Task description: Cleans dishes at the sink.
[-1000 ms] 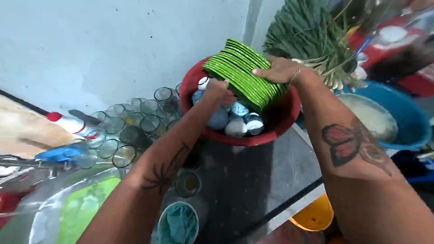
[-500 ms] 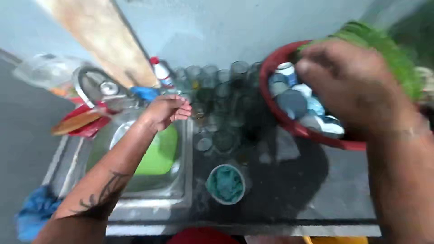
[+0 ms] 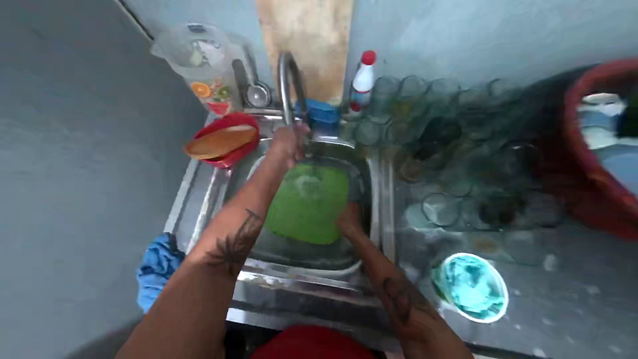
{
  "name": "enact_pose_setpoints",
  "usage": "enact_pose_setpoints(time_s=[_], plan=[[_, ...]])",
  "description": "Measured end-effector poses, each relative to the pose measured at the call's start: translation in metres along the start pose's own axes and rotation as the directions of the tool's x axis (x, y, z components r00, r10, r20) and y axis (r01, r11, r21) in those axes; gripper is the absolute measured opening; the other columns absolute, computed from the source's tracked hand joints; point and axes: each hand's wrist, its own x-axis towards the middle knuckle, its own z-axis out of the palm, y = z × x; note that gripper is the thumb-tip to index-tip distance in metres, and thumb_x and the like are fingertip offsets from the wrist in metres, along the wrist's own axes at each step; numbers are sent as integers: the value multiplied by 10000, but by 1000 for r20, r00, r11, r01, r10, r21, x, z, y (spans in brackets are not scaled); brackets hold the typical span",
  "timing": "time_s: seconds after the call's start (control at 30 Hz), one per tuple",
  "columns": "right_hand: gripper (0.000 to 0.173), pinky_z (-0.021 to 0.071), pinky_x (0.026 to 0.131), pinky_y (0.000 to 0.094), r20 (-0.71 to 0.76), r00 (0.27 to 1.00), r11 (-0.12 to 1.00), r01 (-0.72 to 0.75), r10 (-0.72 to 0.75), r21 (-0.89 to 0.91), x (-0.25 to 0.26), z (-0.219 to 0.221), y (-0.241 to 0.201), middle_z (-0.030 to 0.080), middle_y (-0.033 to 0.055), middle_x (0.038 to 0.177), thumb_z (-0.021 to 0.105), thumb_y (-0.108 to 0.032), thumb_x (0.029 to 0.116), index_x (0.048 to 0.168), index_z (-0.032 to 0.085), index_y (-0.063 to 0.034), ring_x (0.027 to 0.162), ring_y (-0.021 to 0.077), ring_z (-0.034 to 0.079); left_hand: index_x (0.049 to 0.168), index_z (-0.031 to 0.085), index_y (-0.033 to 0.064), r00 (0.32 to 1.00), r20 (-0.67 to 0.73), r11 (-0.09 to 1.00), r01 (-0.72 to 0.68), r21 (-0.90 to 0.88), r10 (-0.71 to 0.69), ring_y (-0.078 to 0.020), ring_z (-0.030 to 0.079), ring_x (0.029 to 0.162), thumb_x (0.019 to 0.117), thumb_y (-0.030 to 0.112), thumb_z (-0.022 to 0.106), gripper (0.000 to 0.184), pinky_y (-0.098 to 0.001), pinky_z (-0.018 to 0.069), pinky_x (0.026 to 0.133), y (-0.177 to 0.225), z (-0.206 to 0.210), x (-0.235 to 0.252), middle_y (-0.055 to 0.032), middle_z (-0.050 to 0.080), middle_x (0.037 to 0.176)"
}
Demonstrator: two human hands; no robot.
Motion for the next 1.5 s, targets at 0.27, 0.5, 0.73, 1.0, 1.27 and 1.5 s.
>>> enact_pose_setpoints(time_s=[0.27,0.5,0.73,1.0,1.27,1.5], plan=[[644,96,1275,581,-115,972,896,139,-205,-422,38,59,18,81,307,1681,385,-284,1081,1569,245,112,1576,453,64,1458,470,-49,932,60,503,139,853,-358,-424,504,1353,1054,331,557,561,-578,403,1123,-174,-126,-24,-290,518,1444],[811,38,1271,612,-74,961,850,199,-267,-487,40,72,13,201,322,1651,308,-549,1070,1551,318,104,1558,499,93,1392,533,-47,892,-94,715,413,564,-442,-411,549,1294,1084,384,484,532,-577,442,1079,-193,-132,-36,-293,554,1386],[328,516,994,525,-97,992,909,117,-85,401,62,38,-109,652,284,1237,492,-99,1064,1312,595,91,1128,378,655,1386,547,-30,948,-277,926,236,294,-154,-306,644,1135,1077,168,506,369,-468,530,979,-157,-120,-86,-256,617,1284],[245,397,461,252,-54,983,574,146,-174,806,37,-20,-207,432,-16,618,460,-223,1085,1032,609,-36,465,88,399,1354,601,-10,947,-220,834,-81,546,236,-316,645,1168,1089,156,467,340,-505,485,1039,-73,-126,-124,-233,659,1261],[706,183,1259,591,-201,642,659,630,-740,-411,54,22,-168,265,283,1648,444,-460,1064,1518,404,80,1551,446,208,1356,560,47,977,-206,986,-82,-143,52,-180,703,916,1121,321,353,416,-397,605,817,-70,-139,-116,-117,704,1062],[559,182,1267,553,337,442,318,875,-832,-364,-24,33,-128,370,134,1645,395,-381,1103,1552,430,-50,1550,306,294,1277,575,17,974,-201,918,18,-396,-105,-193,687,825,1113,461,273,562,-386,597,742,-97,-110,-83,-127,689,958]])
